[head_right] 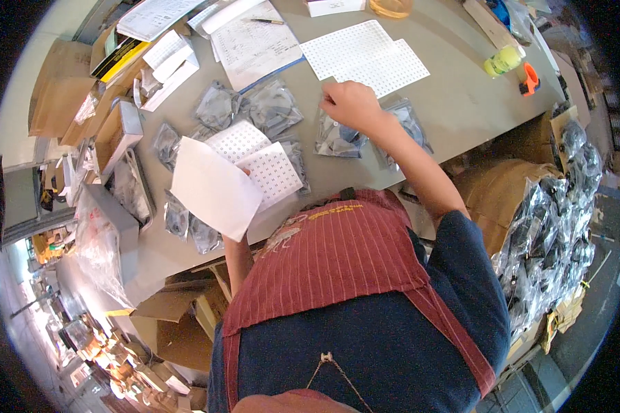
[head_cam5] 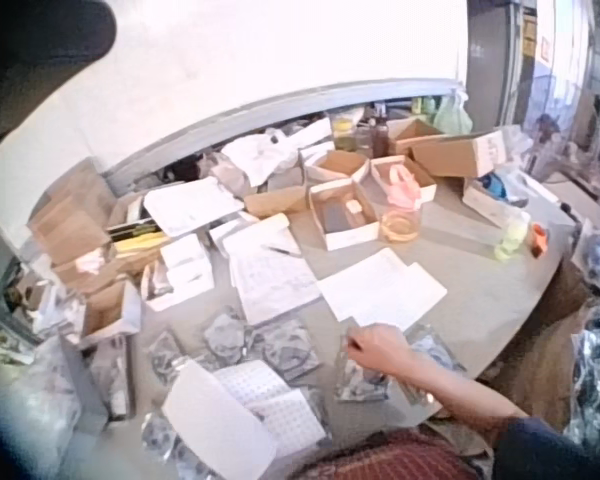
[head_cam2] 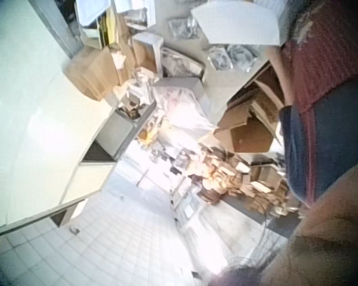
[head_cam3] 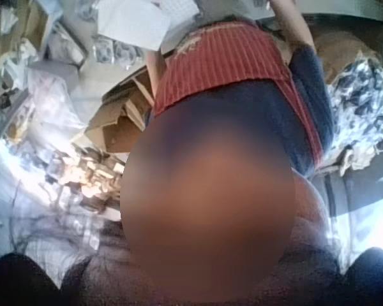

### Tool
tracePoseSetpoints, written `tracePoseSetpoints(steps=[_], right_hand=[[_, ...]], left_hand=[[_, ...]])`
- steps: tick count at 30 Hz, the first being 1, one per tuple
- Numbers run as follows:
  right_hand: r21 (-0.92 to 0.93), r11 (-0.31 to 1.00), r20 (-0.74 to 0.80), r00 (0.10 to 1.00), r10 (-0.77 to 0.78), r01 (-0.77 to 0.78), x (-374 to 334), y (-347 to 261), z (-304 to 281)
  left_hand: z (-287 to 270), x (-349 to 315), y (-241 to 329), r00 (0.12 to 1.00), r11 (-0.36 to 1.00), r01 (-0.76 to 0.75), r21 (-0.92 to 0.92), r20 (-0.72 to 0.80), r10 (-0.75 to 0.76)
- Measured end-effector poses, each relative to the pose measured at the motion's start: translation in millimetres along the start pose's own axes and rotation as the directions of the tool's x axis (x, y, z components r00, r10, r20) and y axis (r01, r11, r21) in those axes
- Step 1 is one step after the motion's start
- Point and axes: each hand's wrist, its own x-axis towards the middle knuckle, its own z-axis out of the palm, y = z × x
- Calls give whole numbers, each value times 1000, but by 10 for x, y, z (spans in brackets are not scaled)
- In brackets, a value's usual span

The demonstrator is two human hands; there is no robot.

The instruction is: The person packs fans into boxes after applying small square stickers to the center of each fan unit, handling both the sticker sheets and the packaged fans by hand.

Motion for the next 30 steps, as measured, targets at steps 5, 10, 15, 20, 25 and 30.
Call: tracePoseSetpoints(steps=[5,10,15,20,25,30], right_hand=[[672,691,-189,964,-189,267,-243,-553,-391],[588,678,-273,897,-347,441,-395,-1054,-243],[411,807,-203,906,-372,423,-391,-1219,-211],[431,840,-153,944,-293,330,-205,-921,-38],[927,374,-106,964,246,6,145,42,376],[965,-260,173,791,587,-18,81,968,383]], left_hand=[[-45,138,104,994,935,-85,345,-41,105],[151,257,355,995,616,-66,785,4,101],[287,205,445,996,600,-35,799,-18,83],[278,171,530,989,470,2,882,67,-129],[181,145,525,999,661,19,751,-33,9],[75,119,469,961,812,4,583,-227,157]])
